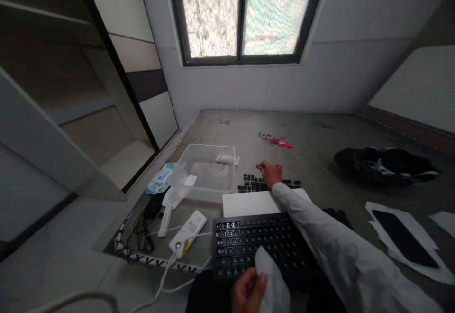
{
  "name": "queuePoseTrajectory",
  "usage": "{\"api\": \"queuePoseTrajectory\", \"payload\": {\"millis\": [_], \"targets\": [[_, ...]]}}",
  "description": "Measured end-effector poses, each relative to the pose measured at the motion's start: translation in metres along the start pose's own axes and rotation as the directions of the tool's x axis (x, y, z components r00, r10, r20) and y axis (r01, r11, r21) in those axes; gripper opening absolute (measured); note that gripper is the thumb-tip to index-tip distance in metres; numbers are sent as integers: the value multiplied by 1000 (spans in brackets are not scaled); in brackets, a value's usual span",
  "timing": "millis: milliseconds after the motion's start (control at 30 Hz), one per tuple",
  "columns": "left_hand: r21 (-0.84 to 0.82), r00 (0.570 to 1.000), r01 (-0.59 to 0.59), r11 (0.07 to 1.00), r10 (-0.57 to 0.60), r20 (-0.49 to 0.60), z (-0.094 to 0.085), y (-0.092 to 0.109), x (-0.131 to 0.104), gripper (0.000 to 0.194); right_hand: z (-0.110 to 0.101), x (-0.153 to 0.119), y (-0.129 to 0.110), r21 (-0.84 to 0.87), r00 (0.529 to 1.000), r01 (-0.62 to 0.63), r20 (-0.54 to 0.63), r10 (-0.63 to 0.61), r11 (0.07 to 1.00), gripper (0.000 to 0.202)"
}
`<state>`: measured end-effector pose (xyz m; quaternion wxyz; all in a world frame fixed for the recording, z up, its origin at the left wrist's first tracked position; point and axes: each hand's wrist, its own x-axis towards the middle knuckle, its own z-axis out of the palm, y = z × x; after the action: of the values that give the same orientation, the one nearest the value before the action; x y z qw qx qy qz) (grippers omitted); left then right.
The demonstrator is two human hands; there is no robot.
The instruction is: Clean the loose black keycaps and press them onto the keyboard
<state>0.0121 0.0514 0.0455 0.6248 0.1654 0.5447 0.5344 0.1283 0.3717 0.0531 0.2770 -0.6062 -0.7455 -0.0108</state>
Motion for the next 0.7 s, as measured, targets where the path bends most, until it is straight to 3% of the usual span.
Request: {"api": "queuePoseTrajectory", "payload": {"millis": [267, 400, 500, 600, 667, 700], "targets": [[21, 990, -132, 991, 133, -47, -2, 1, -10, 54, -115, -96, -42, 157, 956, 293, -51, -289, 943, 25], [31, 981, -180, 983, 182, -73, -7, -3, -15, 54, -158, -159, -45, 243, 953, 301, -107, -283, 922, 22], [83, 960, -210, 974, 222, -171, -12, -4, -18, 49, -161, -215, -34, 342, 972, 218, -164, -170, 914, 22], [145, 941, -220, 965, 249, -229, -15, -8, -20, 45, -140, -270, -23, 526, 977, 71, -209, 47, 847, 26], [159, 932, -239, 958, 272, -239, -14, -11, -21, 46, -123, -298, -21, 645, 944, -48, -220, 245, 763, 29], [171, 926, -251, 953, 288, -244, -13, -13, -21, 47, -116, -307, -22, 689, 934, -55, -220, 281, 722, 30]]}}
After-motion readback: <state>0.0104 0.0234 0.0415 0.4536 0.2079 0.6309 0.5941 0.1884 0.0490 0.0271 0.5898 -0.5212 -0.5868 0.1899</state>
